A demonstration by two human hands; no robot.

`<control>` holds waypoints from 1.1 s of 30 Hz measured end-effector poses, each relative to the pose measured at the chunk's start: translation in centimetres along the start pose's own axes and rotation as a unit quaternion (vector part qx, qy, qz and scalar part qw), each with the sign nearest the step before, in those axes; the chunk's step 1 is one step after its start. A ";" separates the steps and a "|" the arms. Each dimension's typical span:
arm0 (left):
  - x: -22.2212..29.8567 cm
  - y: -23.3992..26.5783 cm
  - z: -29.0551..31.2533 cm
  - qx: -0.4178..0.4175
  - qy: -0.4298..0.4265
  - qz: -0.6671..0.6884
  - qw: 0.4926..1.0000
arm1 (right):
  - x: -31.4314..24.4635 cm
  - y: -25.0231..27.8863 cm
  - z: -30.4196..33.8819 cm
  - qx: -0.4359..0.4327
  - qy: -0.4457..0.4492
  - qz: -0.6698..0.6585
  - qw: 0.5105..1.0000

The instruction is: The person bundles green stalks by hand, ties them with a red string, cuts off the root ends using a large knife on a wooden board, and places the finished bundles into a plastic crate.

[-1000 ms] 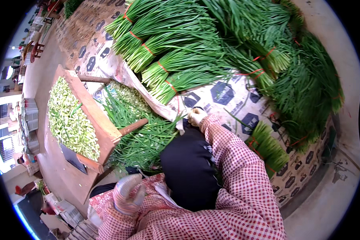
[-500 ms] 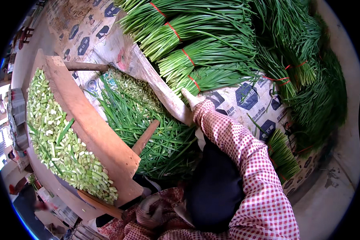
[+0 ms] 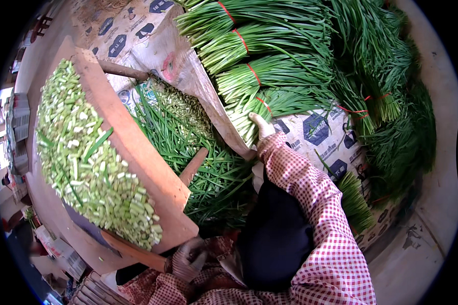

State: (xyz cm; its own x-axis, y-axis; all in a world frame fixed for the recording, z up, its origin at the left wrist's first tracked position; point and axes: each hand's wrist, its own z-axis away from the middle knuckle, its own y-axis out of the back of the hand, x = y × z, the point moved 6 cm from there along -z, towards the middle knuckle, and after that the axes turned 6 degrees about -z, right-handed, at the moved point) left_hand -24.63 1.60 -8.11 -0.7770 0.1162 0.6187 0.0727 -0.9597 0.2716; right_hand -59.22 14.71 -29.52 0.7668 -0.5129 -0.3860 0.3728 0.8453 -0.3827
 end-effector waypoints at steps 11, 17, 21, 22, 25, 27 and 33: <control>-2.8 0.5 1.3 0.025 -0.009 0.015 1.000 | -11.0 21.7 9.9 -0.108 -0.156 0.240 0.952; -1.4 -1.3 0.1 0.006 -0.008 -0.011 1.000 | -4.2 31.2 8.8 0.052 -0.018 0.269 0.962; -1.5 -2.1 0.7 -0.003 -0.017 0.027 0.999 | -2.2 24.9 13.3 0.216 0.111 0.433 0.868; -1.0 -2.1 0.7 -0.006 -0.025 0.016 1.000 | -0.9 26.1 12.5 0.233 0.108 0.452 0.854; -0.3 -2.7 1.0 -0.006 -0.004 -0.007 1.000 | -0.2 28.8 10.3 0.227 0.046 0.468 0.853; 0.9 -3.0 1.6 0.004 -0.002 -0.013 1.000 | -1.6 28.3 10.9 0.223 -0.006 0.502 0.835; 1.9 -3.4 3.1 0.007 0.004 -0.003 1.000 | -3.3 31.8 9.9 0.138 0.042 0.495 0.857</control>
State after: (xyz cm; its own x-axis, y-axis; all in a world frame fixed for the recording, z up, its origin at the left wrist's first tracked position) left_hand -24.45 5.85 -5.54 -0.7825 0.1205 0.6109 0.0767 -0.9549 0.2867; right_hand -44.69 44.80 -32.08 0.7422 0.4776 -0.4702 -0.3205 0.8691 0.3769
